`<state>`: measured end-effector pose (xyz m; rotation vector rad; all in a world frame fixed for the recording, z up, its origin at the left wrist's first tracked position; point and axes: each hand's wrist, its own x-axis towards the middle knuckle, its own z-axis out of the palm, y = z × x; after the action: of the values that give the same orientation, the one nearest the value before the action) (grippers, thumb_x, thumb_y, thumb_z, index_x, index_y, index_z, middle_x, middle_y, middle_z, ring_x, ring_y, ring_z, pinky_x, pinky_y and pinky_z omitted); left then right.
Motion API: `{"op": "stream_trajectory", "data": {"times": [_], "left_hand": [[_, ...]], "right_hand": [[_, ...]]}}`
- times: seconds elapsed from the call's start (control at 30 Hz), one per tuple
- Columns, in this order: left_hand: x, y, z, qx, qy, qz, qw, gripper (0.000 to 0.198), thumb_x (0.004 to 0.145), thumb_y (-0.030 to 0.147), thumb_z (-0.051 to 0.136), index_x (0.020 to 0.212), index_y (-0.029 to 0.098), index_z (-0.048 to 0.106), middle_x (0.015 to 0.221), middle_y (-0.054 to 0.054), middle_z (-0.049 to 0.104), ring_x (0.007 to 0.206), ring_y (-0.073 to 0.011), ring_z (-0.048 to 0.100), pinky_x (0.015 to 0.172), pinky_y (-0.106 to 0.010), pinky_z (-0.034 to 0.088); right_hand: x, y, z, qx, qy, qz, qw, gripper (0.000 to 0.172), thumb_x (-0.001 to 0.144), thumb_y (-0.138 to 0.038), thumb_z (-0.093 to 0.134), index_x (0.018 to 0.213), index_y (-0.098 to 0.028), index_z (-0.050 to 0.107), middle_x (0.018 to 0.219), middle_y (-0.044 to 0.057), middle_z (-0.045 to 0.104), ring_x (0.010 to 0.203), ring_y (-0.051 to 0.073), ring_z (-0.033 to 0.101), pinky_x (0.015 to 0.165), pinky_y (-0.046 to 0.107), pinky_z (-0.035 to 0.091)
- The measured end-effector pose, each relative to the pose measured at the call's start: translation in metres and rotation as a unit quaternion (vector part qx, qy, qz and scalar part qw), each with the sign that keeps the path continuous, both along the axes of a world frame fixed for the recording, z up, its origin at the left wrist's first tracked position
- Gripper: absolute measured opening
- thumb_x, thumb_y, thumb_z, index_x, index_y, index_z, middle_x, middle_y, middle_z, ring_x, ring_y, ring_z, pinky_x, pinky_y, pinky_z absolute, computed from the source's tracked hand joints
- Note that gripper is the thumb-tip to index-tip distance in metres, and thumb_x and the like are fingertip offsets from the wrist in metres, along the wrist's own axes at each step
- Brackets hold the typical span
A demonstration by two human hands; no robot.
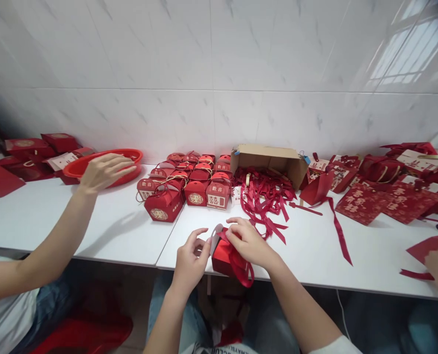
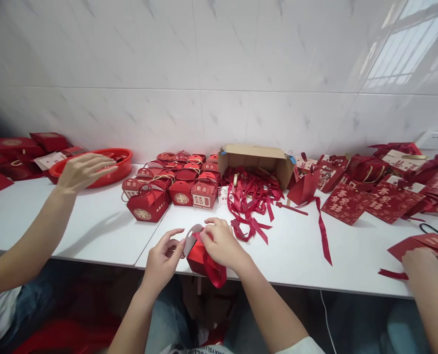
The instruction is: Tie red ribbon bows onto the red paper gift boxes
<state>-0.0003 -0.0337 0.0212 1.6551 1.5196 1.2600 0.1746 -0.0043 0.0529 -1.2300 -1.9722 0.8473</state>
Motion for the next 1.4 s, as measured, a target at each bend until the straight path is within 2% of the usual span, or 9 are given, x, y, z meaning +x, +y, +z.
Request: {"op": "stream_trajectory", "data": {"times": [0.4,0.63,0.8,0.97,1.1,1.2,1.27,1.33,1.4], "left_hand": [[0.002,0.000,-0.002,-0.045,-0.064,-0.058,0.995,0.034,0.085,0.041,0.050,0.110,0.018,0.052,0.064,0.002,0.061,0.060,-0.0142,0.060,0.059,-0.025,0.050],[0.004,0.019,-0.012,-0.066,-0.074,-0.100,0.990,0.027,0.083,0.044,0.049,0.074,0.019,0.051,0.065,0.003,0.051,0.056,-0.0113,0.051,0.050,-0.021,0.045],[-0.016,0.021,-0.029,-0.072,0.108,-0.004,0.991,0.024,0.082,0.038,0.048,0.066,0.020,0.050,0.058,0.003,0.051,0.055,-0.0133,0.051,0.052,-0.022,0.038],[-0.068,0.012,-0.052,-0.137,0.235,0.113,0.956,0.026,0.081,0.042,0.046,0.066,0.022,0.054,0.052,0.002,0.053,0.055,-0.0176,0.055,0.054,-0.024,0.037],[-0.109,0.001,-0.055,-0.180,0.239,0.219,0.929,0.027,0.080,0.047,0.046,0.075,0.023,0.057,0.059,0.000,0.060,0.058,-0.0209,0.058,0.055,-0.025,0.039],[-0.115,-0.007,-0.050,-0.187,0.225,0.278,0.915,0.029,0.078,0.050,0.049,0.077,0.022,0.055,0.058,0.000,0.059,0.056,-0.0211,0.058,0.053,-0.026,0.040],[-0.102,-0.013,-0.046,-0.158,0.190,0.232,0.941,0.031,0.077,0.052,0.051,0.077,0.021,0.056,0.059,0.000,0.060,0.058,-0.0204,0.058,0.056,-0.026,0.042],[-0.078,-0.020,-0.042,-0.125,0.130,0.101,0.978,0.034,0.079,0.053,0.050,0.080,0.021,0.061,0.069,-0.002,0.065,0.069,-0.0209,0.061,0.065,-0.026,0.046],[-0.052,-0.025,-0.037,-0.128,0.075,-0.028,0.989,0.036,0.081,0.051,0.049,0.088,0.020,0.066,0.079,-0.004,0.069,0.082,-0.0232,0.063,0.076,-0.028,0.047]], "right_hand": [[-0.015,0.004,-0.006,0.011,-0.081,-0.001,0.997,0.026,0.089,-0.027,0.043,0.078,-0.022,0.065,0.117,0.009,0.058,0.116,0.028,0.047,0.096,0.051,0.033],[-0.012,0.001,-0.007,0.041,-0.072,-0.003,0.997,0.023,0.090,-0.026,0.043,0.084,-0.023,0.065,0.121,0.010,0.056,0.122,0.027,0.043,0.100,0.053,0.028],[0.023,-0.007,-0.016,0.075,0.074,-0.127,0.986,0.018,0.088,-0.032,0.047,0.092,-0.023,0.062,0.121,0.009,0.054,0.119,0.025,0.046,0.100,0.046,0.034],[0.058,-0.034,-0.058,0.075,0.135,-0.193,0.969,0.018,0.086,-0.036,0.052,0.080,-0.021,0.061,0.089,0.008,0.062,0.089,0.023,0.058,0.078,0.035,0.045],[0.062,-0.068,-0.100,-0.035,0.166,-0.210,0.963,0.027,0.083,-0.044,0.056,0.075,-0.019,0.063,0.067,0.005,0.060,0.063,0.019,0.054,0.060,0.032,0.043],[0.052,-0.089,-0.125,-0.142,0.221,-0.176,0.949,0.040,0.078,-0.055,0.057,0.079,-0.017,0.069,0.058,0.004,0.057,0.053,0.016,0.050,0.052,0.028,0.040],[0.042,-0.096,-0.135,-0.201,0.250,-0.152,0.935,0.051,0.076,-0.061,0.056,0.086,-0.014,0.071,0.051,0.002,0.053,0.047,0.013,0.046,0.047,0.026,0.036],[0.034,-0.098,-0.141,-0.231,0.270,-0.151,0.922,0.061,0.074,-0.066,0.054,0.092,-0.011,0.070,0.047,0.000,0.050,0.042,0.010,0.040,0.043,0.023,0.032],[0.029,-0.097,-0.143,-0.237,0.282,-0.166,0.915,0.066,0.074,-0.069,0.052,0.097,-0.009,0.068,0.046,-0.001,0.049,0.039,0.008,0.036,0.041,0.022,0.028]]}}
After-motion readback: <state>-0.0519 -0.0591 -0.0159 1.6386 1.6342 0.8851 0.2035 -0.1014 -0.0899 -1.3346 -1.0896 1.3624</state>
